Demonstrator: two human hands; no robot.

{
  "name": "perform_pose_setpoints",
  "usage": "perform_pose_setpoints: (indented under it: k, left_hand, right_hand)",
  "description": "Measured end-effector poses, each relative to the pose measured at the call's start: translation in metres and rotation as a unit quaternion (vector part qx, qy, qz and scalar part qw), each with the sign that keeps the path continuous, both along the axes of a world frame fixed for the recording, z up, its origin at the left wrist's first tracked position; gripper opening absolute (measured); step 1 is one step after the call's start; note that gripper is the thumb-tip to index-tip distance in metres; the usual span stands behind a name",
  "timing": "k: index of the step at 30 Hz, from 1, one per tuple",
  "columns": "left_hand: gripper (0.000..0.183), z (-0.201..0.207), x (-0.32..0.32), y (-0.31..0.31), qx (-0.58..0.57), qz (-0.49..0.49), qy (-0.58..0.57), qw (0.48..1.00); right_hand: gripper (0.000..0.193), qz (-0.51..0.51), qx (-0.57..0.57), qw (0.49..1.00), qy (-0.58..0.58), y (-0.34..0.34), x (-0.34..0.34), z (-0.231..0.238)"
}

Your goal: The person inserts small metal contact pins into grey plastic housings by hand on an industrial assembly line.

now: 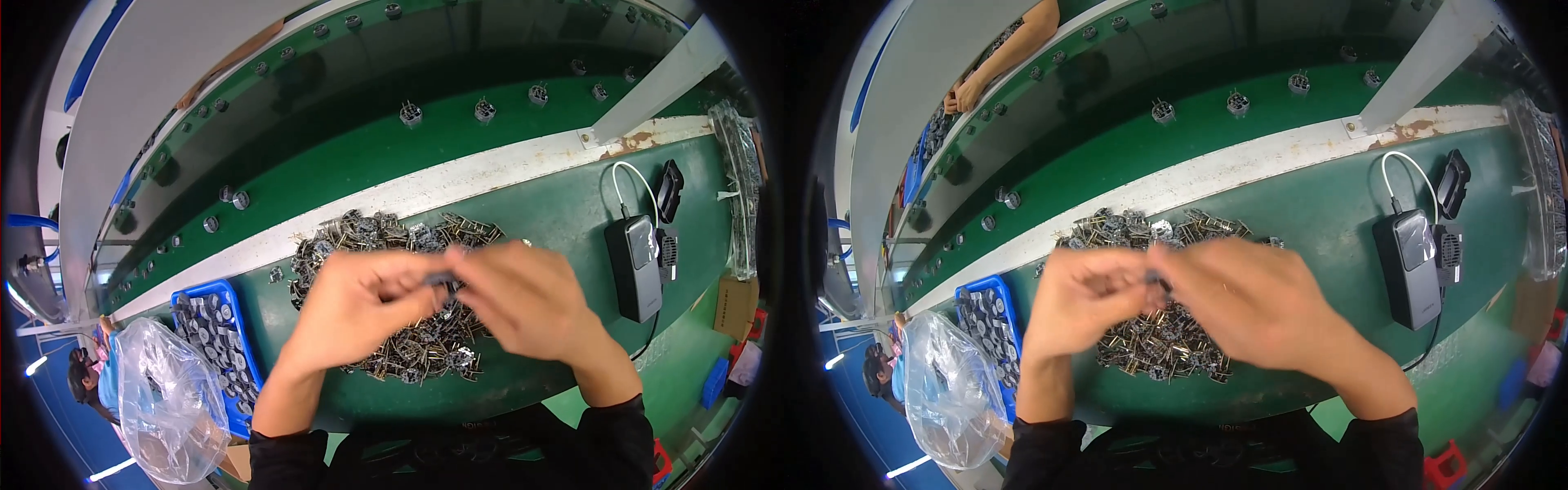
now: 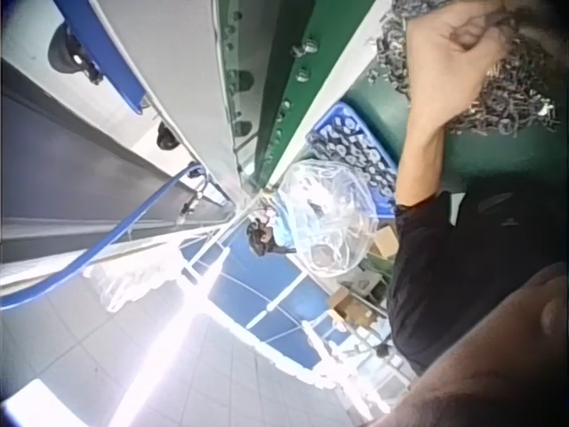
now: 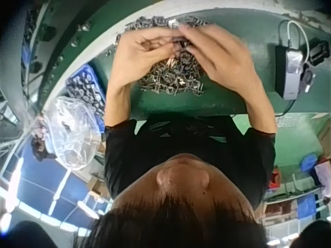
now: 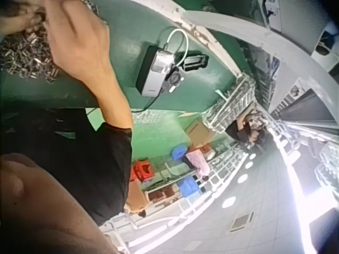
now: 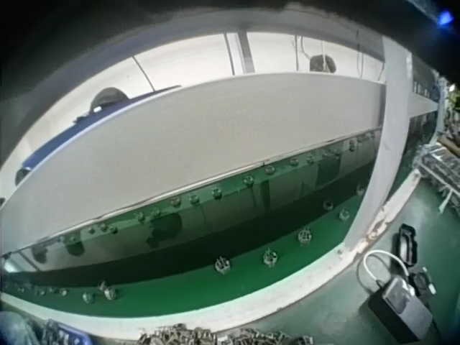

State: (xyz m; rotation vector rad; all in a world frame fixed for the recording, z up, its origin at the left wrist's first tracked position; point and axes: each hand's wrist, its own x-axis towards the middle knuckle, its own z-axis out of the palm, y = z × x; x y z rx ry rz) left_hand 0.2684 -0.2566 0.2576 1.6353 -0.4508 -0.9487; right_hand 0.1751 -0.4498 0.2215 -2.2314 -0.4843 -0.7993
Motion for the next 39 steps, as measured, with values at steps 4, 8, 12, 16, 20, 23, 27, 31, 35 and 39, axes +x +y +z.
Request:
perform_pose_setpoints:
  k: [4, 8, 12, 16, 20, 23, 27, 31, 35, 39]
  left_hand:
    - [0.026, -0.024, 0.062, -0.012, 0.034, 0.067, -0.223, 0.972]
    - [0.024, -0.050, 0.137, -0.008, 0.152, 0.114, -0.306, 0.933]
    - [0.023, -0.097, 0.170, 0.006, 0.206, 0.113, -0.399, 0.886]
    - [0.024, -0.081, 0.141, -0.003, 0.151, 0.194, -0.350, 0.904]
    - [0.027, -0.047, 0.114, 0.048, 0.181, 0.221, -0.428, 0.858]
    - [0.020, -0.016, 0.102, 0.111, 0.280, 0.256, -0.458, 0.804]
    - [0.020, 0.021, 0.072, 0.210, 0.423, 0.245, -0.424, 0.762]
    - [0.019, 0.019, 0.043, 0.244, 0.482, 0.180, -0.322, 0.795]
    - [0.023, 0.000, 0.025, 0.244, 0.451, 0.177, -0.322, 0.813]
    - [0.023, -0.010, 0.026, 0.260, 0.456, 0.217, -0.375, 0.778]
  right_hand:
    - [0.026, -0.069, 0.063, 0.983, 0.155, -0.042, 0.001, -0.011]
    - [0.021, -0.099, 0.050, 0.972, 0.209, -0.054, 0.008, -0.031]
    - [0.021, -0.068, 0.067, 0.960, 0.262, -0.044, 0.011, -0.031]
    - [0.018, -0.058, 0.095, 0.939, 0.325, -0.054, 0.008, -0.035]
    - [0.025, -0.029, 0.136, 0.927, 0.348, -0.061, 0.005, -0.037]
    - [0.027, -0.020, 0.130, 0.927, 0.351, -0.062, 0.005, -0.033]
    - [0.026, 0.004, 0.140, 0.931, 0.336, -0.056, 0.008, -0.035]
    - [0.022, -0.019, 0.154, 0.923, 0.351, -0.058, 0.007, -0.043]
    - [0.020, -0.072, 0.171, 0.917, 0.354, -0.063, 0.002, -0.051]
    - [0.018, -0.098, 0.155, 0.935, 0.304, -0.059, 0.001, -0.045]
